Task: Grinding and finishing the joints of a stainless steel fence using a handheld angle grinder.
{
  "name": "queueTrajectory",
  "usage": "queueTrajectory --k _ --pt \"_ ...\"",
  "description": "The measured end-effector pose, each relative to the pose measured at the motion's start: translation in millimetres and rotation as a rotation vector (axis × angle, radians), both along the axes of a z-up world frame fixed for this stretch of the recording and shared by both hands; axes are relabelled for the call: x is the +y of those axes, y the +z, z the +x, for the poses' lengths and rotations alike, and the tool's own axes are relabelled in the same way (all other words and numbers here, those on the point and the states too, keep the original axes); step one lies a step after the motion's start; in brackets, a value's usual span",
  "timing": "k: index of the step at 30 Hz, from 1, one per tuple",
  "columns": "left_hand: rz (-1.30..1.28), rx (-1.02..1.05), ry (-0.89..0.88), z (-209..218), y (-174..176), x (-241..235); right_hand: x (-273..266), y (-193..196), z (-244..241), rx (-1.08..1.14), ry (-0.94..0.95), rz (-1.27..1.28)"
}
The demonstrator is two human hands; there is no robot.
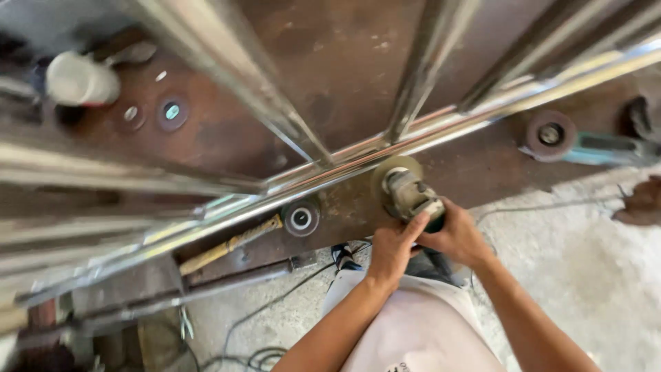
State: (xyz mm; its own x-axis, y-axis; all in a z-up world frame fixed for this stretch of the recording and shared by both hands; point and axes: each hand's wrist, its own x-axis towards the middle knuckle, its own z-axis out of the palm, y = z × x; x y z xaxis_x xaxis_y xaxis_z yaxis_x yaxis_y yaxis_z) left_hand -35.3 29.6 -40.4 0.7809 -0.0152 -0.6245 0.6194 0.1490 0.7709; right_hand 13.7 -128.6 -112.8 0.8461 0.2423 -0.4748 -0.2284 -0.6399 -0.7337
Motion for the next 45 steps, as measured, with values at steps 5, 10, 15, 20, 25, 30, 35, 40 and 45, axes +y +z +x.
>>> queueTrajectory --k 5,10,15,20,25,30,35,40,45 --pt "0.054 0.097 0.069 -24.9 -72.2 19.5 37.0 -8.3 -29.2 -0.069 -0.312 -0.039" --pt "-0.004 0.124 0.074 -14.2 -84.1 17.5 41.9 -3.9 -28.8 -0.067 -0.450 0.012" --pt "-0.076 0.094 0.111 6.3 -70.1 6.2 42.9 13.7 -18.4 -0.077 -0.525 0.002" --pt "-0.216 0.063 0.116 24.6 -61.8 -3.4 32.9 29.0 0.5 0.014 -0.497 -0.248" --pt "-0.251 0.049 0.143 35.5 -58.6 -5.0 36.5 45.2 13.3 0.046 -0.452 -0.324" --pt "-0.311 0.039 0.165 38.5 -70.8 -10.6 41.0 63.5 18.1 0.017 -0.440 -0.363" --pt "-0.340 0.046 0.184 36.5 -83.4 -8.4 40.5 61.9 20.3 0.081 -0.405 -0.451" --pt "-0.345 0.053 0.168 37.4 -103.8 -19.8 33.3 68.2 19.7 0.097 -0.434 -0.454" --pt "-0.244 0.065 0.178 33.5 -55.3 -11.8 36.7 63.6 17.2 0.105 -0.405 -0.382"
